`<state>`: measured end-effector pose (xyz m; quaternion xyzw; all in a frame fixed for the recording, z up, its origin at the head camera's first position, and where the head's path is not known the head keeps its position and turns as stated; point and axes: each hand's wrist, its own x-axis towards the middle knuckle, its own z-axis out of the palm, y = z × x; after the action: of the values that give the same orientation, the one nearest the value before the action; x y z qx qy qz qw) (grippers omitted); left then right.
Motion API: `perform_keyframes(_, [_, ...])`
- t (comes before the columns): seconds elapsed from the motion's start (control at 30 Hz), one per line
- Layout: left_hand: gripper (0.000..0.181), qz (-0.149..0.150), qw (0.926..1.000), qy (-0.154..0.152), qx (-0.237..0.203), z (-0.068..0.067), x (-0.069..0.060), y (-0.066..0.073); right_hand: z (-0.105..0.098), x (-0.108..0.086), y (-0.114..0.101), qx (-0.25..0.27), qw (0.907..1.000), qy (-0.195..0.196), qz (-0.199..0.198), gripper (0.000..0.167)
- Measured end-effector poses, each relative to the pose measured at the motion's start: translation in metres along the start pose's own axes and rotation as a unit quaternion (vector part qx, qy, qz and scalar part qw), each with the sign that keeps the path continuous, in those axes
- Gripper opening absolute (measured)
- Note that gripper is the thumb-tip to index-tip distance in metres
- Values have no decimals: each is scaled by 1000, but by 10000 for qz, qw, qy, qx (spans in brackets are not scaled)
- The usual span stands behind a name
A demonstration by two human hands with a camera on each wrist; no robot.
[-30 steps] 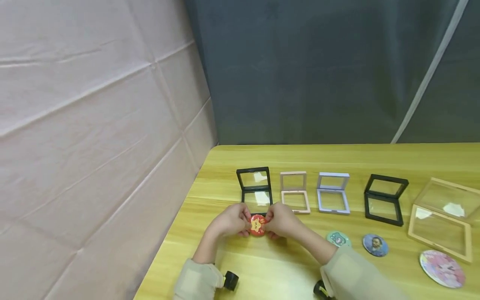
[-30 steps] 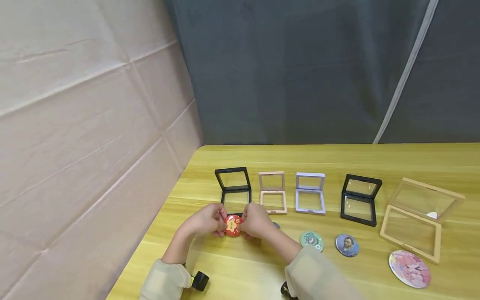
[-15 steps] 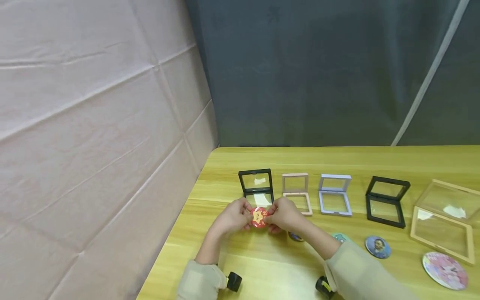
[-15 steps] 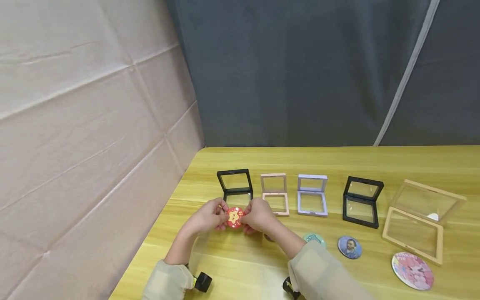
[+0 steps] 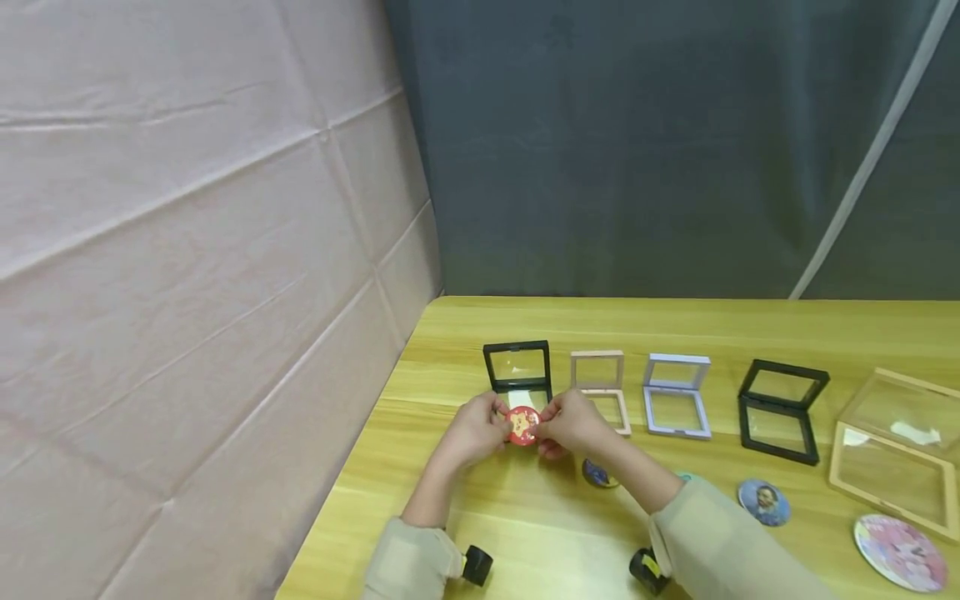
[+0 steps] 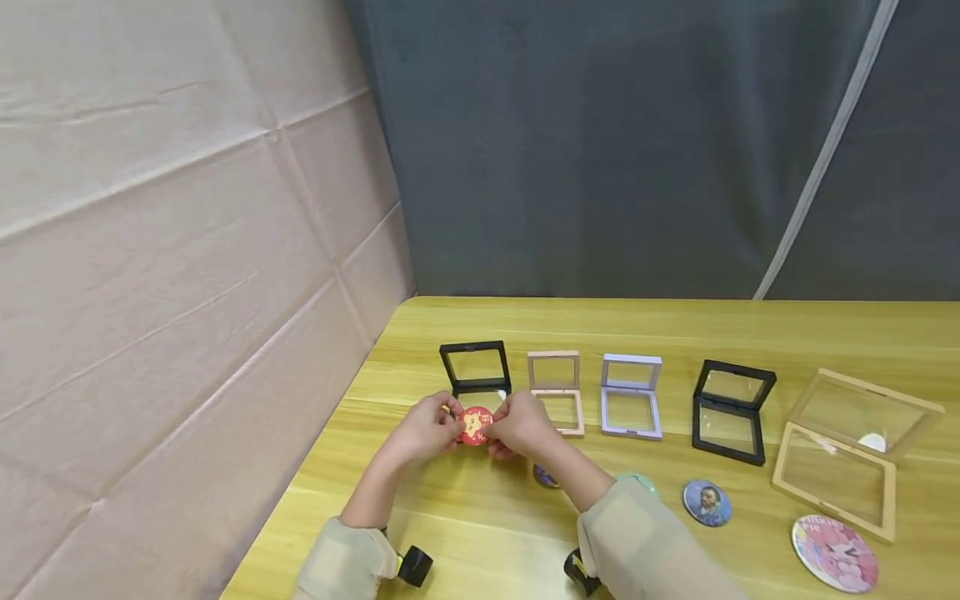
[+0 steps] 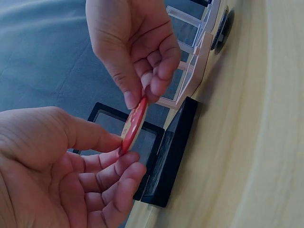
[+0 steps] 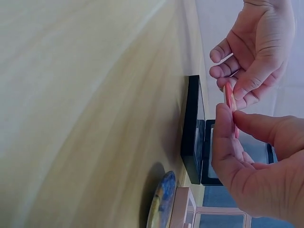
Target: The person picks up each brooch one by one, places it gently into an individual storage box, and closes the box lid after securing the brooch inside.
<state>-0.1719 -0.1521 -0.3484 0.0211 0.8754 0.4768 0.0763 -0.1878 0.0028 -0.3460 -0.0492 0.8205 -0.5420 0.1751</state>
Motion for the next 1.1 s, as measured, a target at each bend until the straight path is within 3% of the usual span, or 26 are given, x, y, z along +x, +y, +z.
perform_keyframes(0.6, [18,-83,9987,504,52,3,6,3,-2,8,-3,400,9990,173,63,9])
perform_keyframes(1.1, [17,-116,9977,630,217,5,14,1,-3,21,-2,446,9988,186,101,9])
